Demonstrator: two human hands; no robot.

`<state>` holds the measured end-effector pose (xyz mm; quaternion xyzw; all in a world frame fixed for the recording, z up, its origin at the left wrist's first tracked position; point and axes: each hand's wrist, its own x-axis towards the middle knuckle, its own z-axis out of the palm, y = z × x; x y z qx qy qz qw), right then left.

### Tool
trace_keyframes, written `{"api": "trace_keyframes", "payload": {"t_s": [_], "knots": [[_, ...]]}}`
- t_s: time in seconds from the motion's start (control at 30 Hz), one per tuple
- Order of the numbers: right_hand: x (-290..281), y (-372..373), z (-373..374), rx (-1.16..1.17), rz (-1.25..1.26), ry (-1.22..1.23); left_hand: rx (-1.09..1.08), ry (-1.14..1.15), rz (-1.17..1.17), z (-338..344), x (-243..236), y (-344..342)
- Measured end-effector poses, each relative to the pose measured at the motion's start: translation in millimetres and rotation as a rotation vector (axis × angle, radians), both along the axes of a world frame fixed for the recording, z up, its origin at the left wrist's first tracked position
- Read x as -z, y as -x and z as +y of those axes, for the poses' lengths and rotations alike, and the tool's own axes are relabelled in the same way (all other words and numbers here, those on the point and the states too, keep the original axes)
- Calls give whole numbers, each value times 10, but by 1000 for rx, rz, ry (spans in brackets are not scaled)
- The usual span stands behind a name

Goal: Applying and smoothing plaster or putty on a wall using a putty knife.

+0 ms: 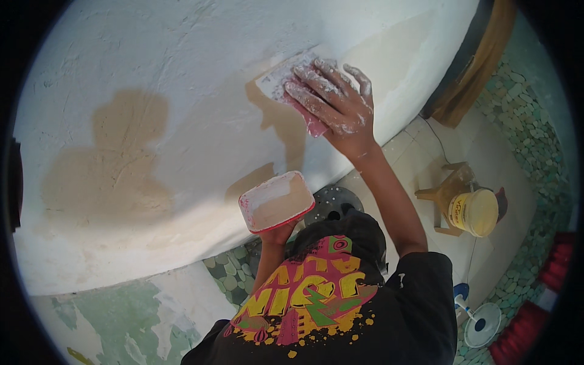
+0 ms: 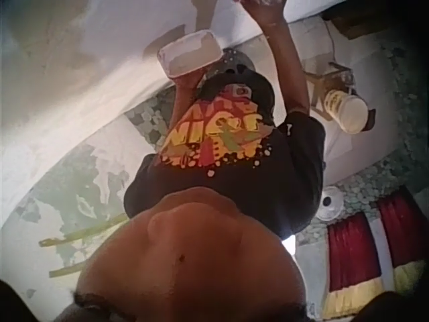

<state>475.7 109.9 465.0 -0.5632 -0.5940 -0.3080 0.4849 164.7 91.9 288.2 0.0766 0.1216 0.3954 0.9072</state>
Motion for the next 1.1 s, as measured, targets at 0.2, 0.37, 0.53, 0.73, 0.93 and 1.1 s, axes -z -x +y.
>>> {"api": "trace_keyframes", "payload": {"t_s": [0.2, 0.37, 0.53, 0.73, 0.93, 1.1], "knots": [[75, -101, 185, 85, -116, 39, -49, -46, 22, -83, 18, -47], [254, -114, 181, 38, -110, 50, -75, 12, 42, -92, 16, -101], [-52, -58, 239, 77, -77, -37, -65, 92, 64, -56, -11, -145], [222, -32, 170, 35, -30, 65, -47, 80, 34, -55, -47, -247], [-11, -81, 317, 73, -61, 5, -15, 150, -6, -62, -73, -241], [373, -110, 344, 3, -49, 21, -39, 98, -2, -91, -52, -247]]}}
